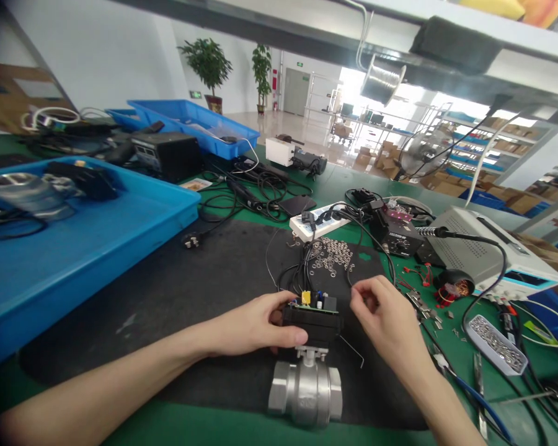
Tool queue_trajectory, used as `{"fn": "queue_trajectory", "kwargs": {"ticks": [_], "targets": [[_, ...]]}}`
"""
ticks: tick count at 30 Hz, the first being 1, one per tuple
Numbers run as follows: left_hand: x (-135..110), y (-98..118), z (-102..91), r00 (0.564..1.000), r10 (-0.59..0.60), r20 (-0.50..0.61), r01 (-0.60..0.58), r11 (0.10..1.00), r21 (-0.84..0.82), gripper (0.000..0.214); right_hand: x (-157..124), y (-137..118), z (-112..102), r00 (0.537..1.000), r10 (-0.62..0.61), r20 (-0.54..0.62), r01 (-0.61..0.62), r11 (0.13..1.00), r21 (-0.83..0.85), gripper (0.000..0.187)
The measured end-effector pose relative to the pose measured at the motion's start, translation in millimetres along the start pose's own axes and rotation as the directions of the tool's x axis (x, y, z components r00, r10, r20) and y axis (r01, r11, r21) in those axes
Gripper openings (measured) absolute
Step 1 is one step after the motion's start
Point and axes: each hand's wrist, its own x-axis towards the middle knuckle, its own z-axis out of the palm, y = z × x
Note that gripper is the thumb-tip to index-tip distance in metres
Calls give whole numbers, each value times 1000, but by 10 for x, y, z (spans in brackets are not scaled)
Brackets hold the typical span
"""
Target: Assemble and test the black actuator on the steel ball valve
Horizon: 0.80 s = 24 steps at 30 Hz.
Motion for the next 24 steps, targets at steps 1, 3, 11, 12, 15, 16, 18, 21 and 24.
{"fn": "queue_trajectory", "kwargs": {"ticks": [1, 3, 11, 12, 15, 16, 18, 21, 24], "targets": [[0, -4, -2, 1000, 4, 1, -4, 1000, -2, 74, -117, -103, -79, 1000, -18, -18, 19, 999, 47, 14], [0, -9, -4, 1000, 15, 4, -15, 1000, -5, 72, -323, -333, -214, 993, -114, -27, 117, 976, 183, 6], [2, 5, 3, 999, 40, 4, -40, 999, 27, 70, -413, -839, -166, 841, -534, 82, 534, 845, 28, 17], [1, 5, 2, 999, 42, 5, -42, 999, 29, 69, -403, -842, -142, 836, -542, 87, 544, 839, -6, 17], [-4, 3, -5, 999, 50, -1, -50, 998, 32, 66, -402, -843, -110, 823, -561, 88, 567, 821, -68, 13], [-7, 3, -7, 999, 51, -3, -51, 998, 34, 65, -408, -845, -109, 822, -563, 91, 569, 819, -78, 12], [-13, 4, -10, 999, 54, -5, -53, 998, 37, 65, -419, -851, -112, 825, -556, 99, 564, 820, -100, 10], [-22, 3, -15, 998, 55, -11, -55, 998, 44, 64, -423, -851, -107, 838, -532, 118, 544, 832, -111, 9], [-20, -7, -21, 998, 56, -18, -55, 997, 53, 63, -410, -845, -100, 833, -542, 116, 552, 829, -89, 25]]}}
